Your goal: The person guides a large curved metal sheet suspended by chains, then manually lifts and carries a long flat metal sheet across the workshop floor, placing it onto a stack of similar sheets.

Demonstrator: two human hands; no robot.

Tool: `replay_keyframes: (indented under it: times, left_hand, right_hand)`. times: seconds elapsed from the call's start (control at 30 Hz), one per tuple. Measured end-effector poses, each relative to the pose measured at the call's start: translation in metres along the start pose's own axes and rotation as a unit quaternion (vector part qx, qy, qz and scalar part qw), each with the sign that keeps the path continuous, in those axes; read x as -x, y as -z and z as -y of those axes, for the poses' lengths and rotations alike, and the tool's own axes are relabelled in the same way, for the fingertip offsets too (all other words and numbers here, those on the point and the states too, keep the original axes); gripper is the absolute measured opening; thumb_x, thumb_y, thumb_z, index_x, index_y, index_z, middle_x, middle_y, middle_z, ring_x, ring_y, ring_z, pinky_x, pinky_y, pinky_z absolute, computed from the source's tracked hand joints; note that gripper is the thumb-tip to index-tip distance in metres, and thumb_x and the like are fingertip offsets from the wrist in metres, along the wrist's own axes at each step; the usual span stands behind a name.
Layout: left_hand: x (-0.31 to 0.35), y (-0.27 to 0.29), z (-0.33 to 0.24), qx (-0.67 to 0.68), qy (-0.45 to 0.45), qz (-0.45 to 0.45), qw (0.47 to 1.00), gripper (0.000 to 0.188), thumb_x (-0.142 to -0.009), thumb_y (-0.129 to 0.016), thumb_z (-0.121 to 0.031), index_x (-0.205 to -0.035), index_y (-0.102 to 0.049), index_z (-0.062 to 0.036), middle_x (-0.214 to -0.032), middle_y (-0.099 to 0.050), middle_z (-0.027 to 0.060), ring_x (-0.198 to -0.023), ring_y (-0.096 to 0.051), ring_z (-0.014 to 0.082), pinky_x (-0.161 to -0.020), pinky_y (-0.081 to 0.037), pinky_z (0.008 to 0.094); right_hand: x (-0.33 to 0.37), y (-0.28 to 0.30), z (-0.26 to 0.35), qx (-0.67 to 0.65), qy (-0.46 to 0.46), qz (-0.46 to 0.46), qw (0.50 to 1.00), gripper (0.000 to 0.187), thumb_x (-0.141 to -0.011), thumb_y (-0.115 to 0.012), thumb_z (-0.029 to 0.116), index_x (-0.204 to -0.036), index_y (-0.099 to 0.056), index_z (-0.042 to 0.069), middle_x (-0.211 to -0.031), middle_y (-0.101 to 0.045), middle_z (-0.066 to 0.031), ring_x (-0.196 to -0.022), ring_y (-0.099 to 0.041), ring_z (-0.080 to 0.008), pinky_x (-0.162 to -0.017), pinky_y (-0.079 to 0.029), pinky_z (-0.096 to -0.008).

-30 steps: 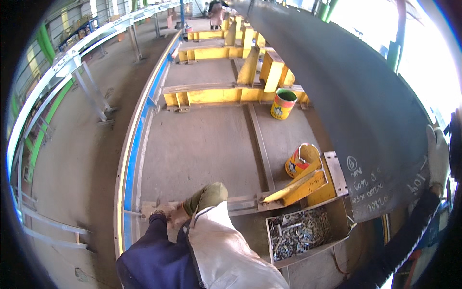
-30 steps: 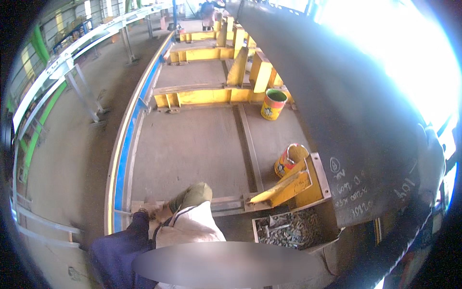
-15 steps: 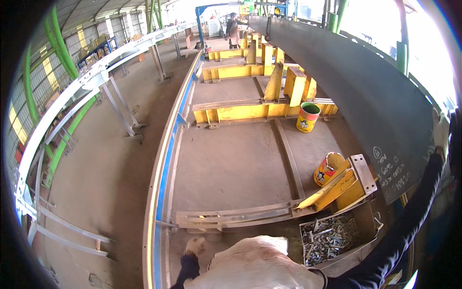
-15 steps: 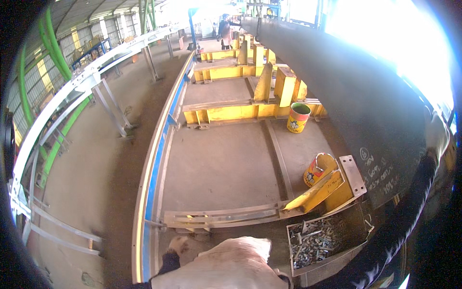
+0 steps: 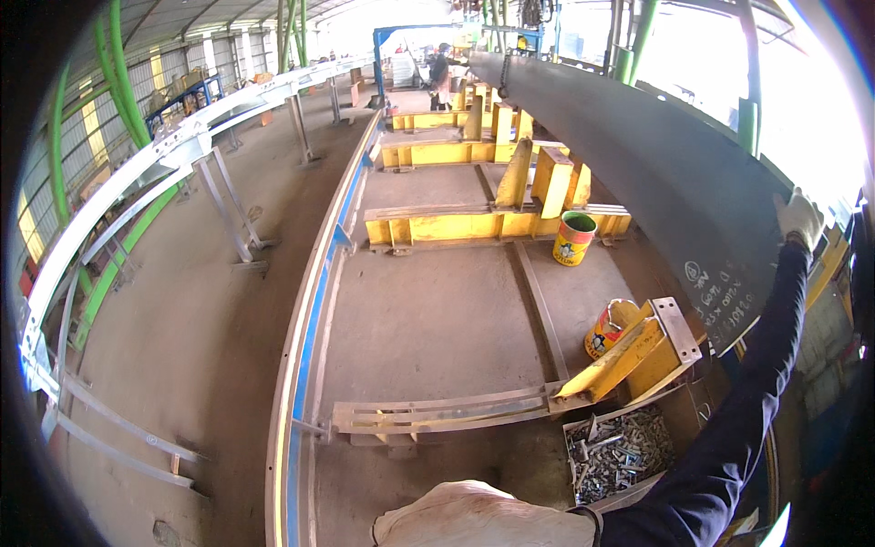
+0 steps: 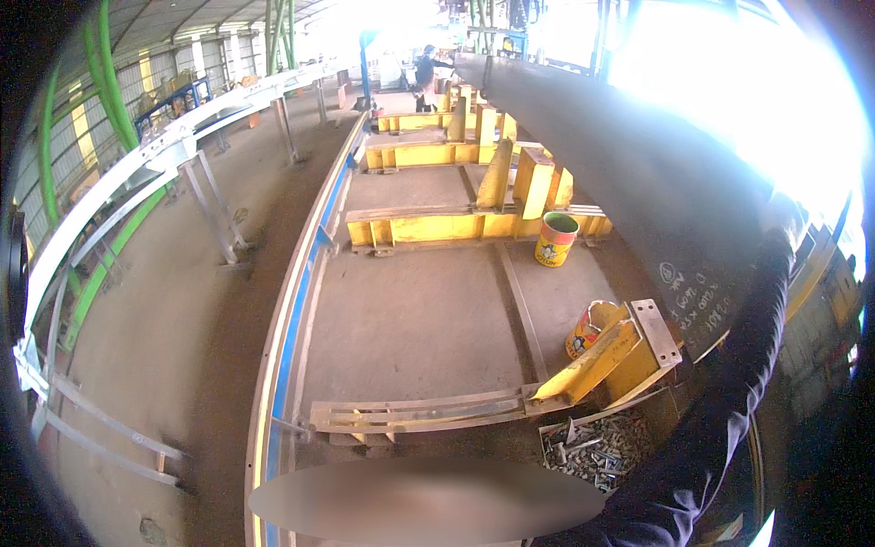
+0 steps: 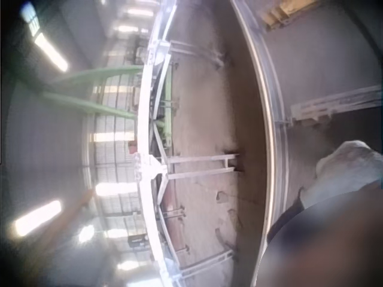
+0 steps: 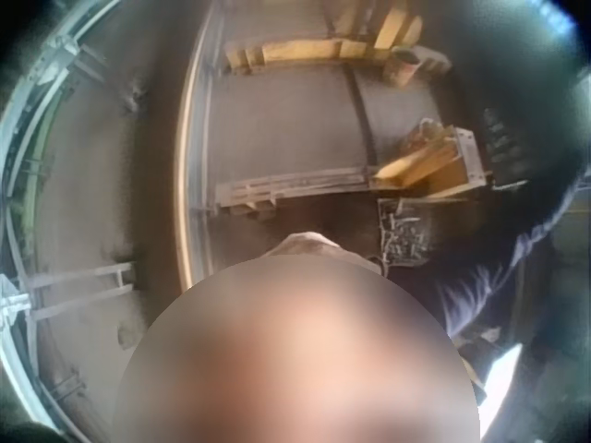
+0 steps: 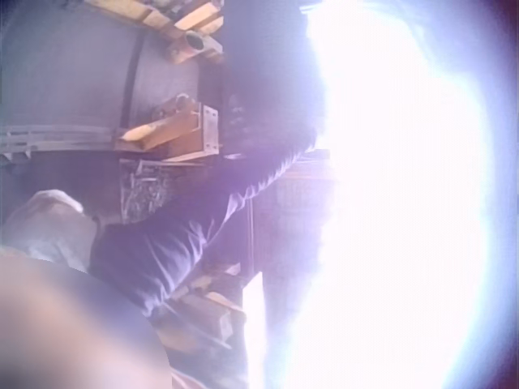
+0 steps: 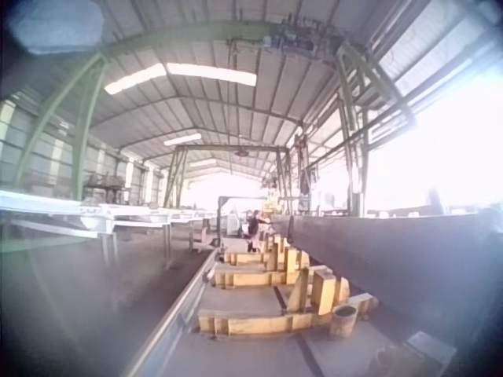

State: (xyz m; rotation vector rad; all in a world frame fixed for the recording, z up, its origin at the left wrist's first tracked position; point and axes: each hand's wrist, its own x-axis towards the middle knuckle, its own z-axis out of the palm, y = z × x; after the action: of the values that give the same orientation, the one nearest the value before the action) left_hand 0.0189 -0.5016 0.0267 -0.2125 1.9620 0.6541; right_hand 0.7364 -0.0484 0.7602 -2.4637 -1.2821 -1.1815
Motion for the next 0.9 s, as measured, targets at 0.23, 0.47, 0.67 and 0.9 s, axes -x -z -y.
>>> replay_keyframes:
  times: [0.23,0.47,0.67,0.9]
  left_hand:
    - [-0.012,-0.022,-0.029,0.015,-0.105,0.030,0.994,0.036,-0.092,-0.068,-0.027,-0.115,-0.063,-0.0005,-0.084,-0.069,0.0146,-0.060,-0.068,0.0282,-0.053,-0.057,0.0424]
    - [0.004,-0.035,-0.073,0.056,-0.176,0.059,0.981,0.038,-0.091,-0.070,-0.027,-0.118,-0.063,-0.0008,-0.084,-0.070,0.0149,-0.059,-0.069,0.0291,-0.052,-0.057,0.0429]
    - [-0.008,-0.004,-0.041,0.008,-0.160,0.051,0.986,0.035,-0.089,-0.070,-0.027,-0.111,-0.064,-0.0012,-0.081,-0.069,0.0134,-0.058,-0.068,0.0279,-0.052,-0.056,0.0417]
    - [-0.012,0.011,-0.002,-0.011,-0.048,0.026,0.998,0.029,-0.088,-0.070,-0.027,-0.104,-0.066,-0.0025,-0.077,-0.068,0.0117,-0.057,-0.066,0.0261,-0.052,-0.054,0.0406]
  right_hand:
    - [0.031,0.042,0.049,0.018,0.021,-0.051,0.998,0.057,-0.101,-0.057,0.055,-0.129,-0.067,0.006,-0.127,-0.071,-0.0150,-0.124,-0.064,-0.0300,-0.106,-0.046,-0.0459]
    - [0.025,0.040,0.043,-0.016,0.070,-0.084,0.994,0.055,-0.101,-0.055,0.055,-0.123,-0.069,0.007,-0.119,-0.073,-0.0146,-0.118,-0.067,-0.0293,-0.105,-0.045,-0.0463]
    - [0.028,0.042,0.057,-0.046,0.068,-0.114,0.990,0.053,-0.100,-0.057,0.055,-0.116,-0.072,0.007,-0.112,-0.075,-0.0138,-0.111,-0.070,-0.0299,-0.101,-0.047,-0.0474]
    - [0.033,0.056,0.067,-0.063,0.096,-0.130,0.985,0.052,-0.099,-0.059,0.055,-0.111,-0.074,0.007,-0.105,-0.077,-0.0138,-0.103,-0.073,-0.0304,-0.093,-0.052,-0.0472]
